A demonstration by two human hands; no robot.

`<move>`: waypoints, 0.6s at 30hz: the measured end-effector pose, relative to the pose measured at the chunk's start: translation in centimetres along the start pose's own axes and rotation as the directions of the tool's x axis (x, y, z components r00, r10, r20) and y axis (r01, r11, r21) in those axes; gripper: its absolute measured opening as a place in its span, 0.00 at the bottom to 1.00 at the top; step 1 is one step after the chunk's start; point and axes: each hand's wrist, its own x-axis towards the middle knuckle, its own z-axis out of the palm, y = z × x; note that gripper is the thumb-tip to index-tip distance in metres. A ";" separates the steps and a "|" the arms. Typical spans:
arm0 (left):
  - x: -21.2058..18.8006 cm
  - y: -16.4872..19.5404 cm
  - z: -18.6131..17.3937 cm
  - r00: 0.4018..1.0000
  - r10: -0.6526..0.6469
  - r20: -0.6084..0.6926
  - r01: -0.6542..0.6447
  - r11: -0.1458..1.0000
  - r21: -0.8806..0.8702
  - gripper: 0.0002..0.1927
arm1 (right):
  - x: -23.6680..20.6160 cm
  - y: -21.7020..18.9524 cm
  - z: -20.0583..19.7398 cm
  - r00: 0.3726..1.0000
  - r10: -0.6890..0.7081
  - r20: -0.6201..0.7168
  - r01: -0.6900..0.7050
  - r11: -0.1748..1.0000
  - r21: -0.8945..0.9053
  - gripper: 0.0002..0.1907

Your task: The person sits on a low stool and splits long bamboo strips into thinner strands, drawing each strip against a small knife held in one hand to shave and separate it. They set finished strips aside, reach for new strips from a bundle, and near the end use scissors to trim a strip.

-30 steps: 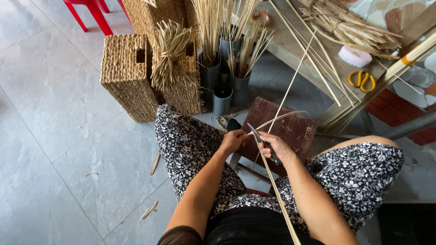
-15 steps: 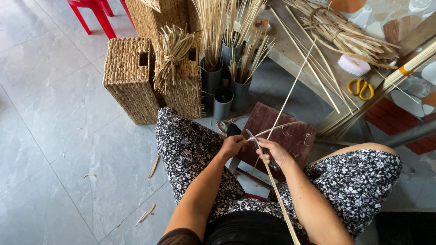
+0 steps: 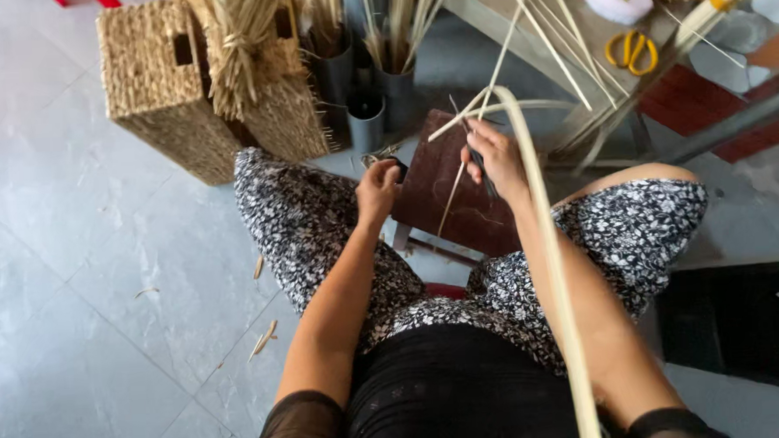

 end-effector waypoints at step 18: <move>5.0 10.5 3.4 0.701 -0.365 0.612 0.426 0.903 0.051 0.33 | 2.7 0.3 -3.7 0.863 -0.488 0.135 0.391 0.475 -0.788 0.22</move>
